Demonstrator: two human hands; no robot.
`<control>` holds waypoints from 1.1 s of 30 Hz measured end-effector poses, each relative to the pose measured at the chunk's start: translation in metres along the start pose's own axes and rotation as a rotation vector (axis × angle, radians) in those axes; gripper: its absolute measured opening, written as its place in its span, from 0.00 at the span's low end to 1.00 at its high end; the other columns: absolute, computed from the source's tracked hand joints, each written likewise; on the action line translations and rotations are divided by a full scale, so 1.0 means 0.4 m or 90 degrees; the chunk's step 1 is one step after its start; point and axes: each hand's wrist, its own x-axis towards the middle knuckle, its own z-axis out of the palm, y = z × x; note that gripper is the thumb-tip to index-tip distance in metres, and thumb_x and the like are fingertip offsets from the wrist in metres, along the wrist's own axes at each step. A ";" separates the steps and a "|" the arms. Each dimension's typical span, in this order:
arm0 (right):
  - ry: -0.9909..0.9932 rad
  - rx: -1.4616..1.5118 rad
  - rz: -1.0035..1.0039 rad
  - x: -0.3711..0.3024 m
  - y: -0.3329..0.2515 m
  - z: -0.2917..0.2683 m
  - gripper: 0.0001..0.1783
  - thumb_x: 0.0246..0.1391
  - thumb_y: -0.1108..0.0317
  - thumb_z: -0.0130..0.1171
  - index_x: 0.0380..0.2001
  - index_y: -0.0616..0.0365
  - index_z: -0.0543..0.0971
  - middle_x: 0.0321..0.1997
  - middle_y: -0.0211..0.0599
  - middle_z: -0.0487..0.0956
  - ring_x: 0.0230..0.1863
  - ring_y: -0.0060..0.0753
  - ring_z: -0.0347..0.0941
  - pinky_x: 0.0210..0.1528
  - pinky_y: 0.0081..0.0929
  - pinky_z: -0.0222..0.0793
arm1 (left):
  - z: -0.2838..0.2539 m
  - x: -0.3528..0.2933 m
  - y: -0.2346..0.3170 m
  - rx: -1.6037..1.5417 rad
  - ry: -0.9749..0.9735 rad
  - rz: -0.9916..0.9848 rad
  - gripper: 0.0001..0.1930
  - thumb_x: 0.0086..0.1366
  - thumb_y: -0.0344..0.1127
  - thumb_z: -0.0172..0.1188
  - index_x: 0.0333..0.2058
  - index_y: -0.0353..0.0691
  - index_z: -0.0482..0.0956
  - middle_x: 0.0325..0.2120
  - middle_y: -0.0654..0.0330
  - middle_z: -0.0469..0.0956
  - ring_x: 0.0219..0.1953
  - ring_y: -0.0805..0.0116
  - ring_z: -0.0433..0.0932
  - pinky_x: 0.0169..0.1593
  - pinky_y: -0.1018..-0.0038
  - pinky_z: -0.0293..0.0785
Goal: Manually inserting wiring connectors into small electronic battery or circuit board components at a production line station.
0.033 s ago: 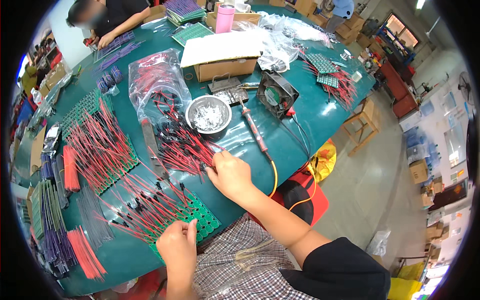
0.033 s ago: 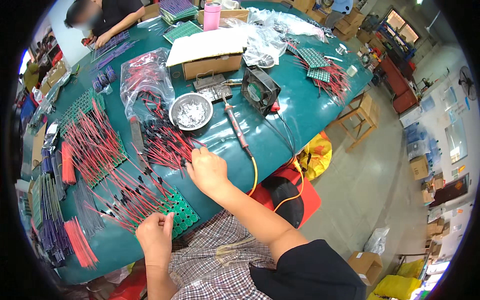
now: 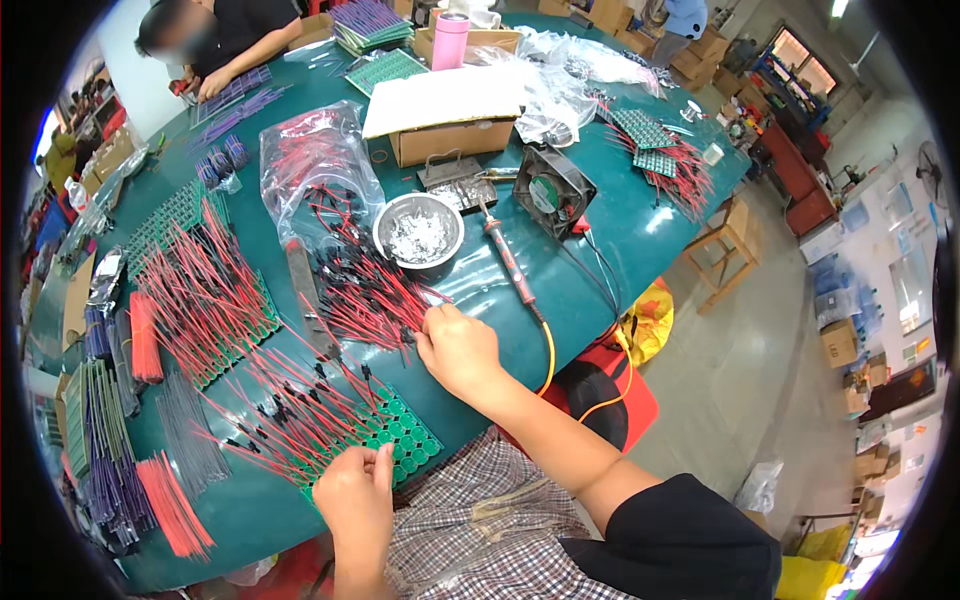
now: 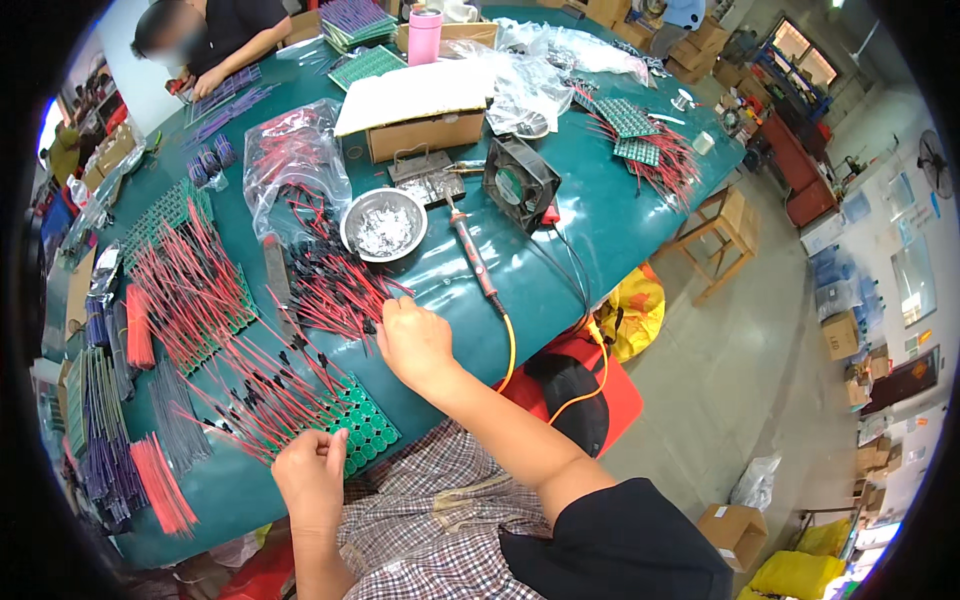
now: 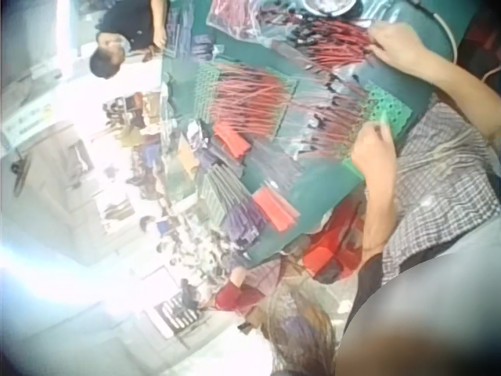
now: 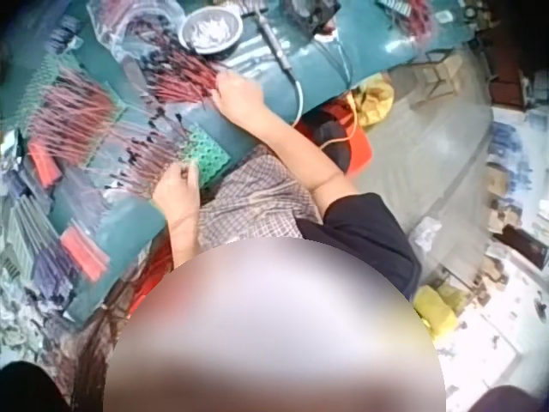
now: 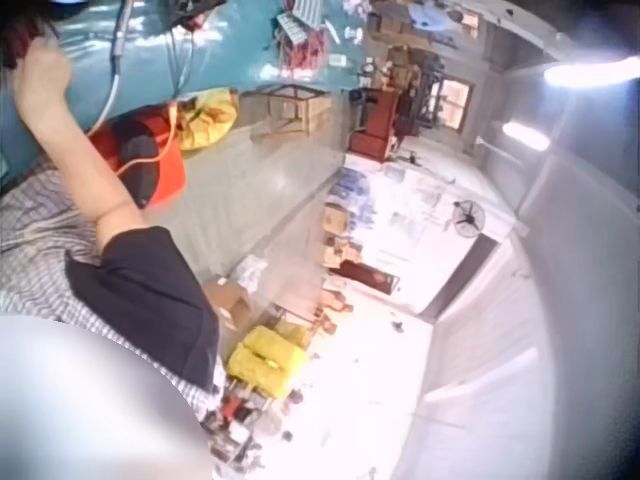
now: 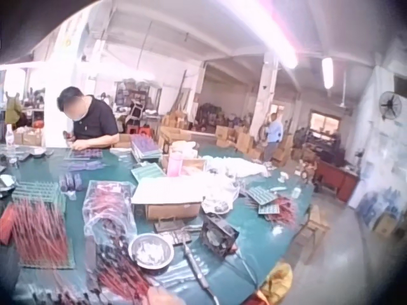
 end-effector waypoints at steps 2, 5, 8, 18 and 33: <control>0.010 0.010 0.000 -0.004 -0.003 0.007 0.10 0.51 0.65 0.63 0.28 0.59 0.74 0.31 0.45 0.78 0.29 0.52 0.78 0.31 0.44 0.76 | -0.027 -0.031 -0.010 -0.018 0.000 -0.015 0.13 0.56 0.36 0.71 0.21 0.37 0.78 0.17 0.56 0.78 0.18 0.59 0.78 0.24 0.66 0.71; 0.040 0.043 0.006 -0.017 -0.003 0.018 0.10 0.52 0.67 0.61 0.30 0.60 0.73 0.32 0.48 0.77 0.29 0.55 0.78 0.31 0.46 0.76 | -0.059 -0.080 -0.045 -0.027 -0.023 -0.072 0.12 0.57 0.35 0.70 0.21 0.36 0.78 0.17 0.56 0.78 0.18 0.60 0.78 0.25 0.68 0.71; 0.090 0.106 0.003 -0.025 -0.005 0.012 0.08 0.52 0.68 0.61 0.30 0.60 0.73 0.31 0.48 0.77 0.29 0.55 0.78 0.31 0.46 0.75 | -0.069 -0.122 -0.079 -0.039 0.007 -0.109 0.12 0.57 0.34 0.70 0.21 0.35 0.78 0.16 0.57 0.78 0.17 0.63 0.78 0.25 0.70 0.72; 0.134 0.485 0.051 -0.046 -0.003 -0.017 0.06 0.56 0.73 0.59 0.36 0.62 0.76 0.27 0.42 0.80 0.29 0.40 0.80 0.31 0.35 0.74 | -0.075 -0.121 -0.063 -0.105 0.047 -0.063 0.09 0.60 0.29 0.67 0.24 0.31 0.78 0.14 0.59 0.79 0.15 0.75 0.77 0.22 0.79 0.72; 0.070 0.411 -0.021 -0.149 0.024 0.010 0.07 0.52 0.72 0.64 0.35 0.60 0.82 0.33 0.39 0.82 0.25 0.32 0.78 0.29 0.28 0.73 | -0.115 -0.155 -0.056 -0.230 0.015 -0.118 0.09 0.62 0.28 0.65 0.26 0.28 0.78 0.19 0.60 0.80 0.20 0.77 0.78 0.24 0.81 0.74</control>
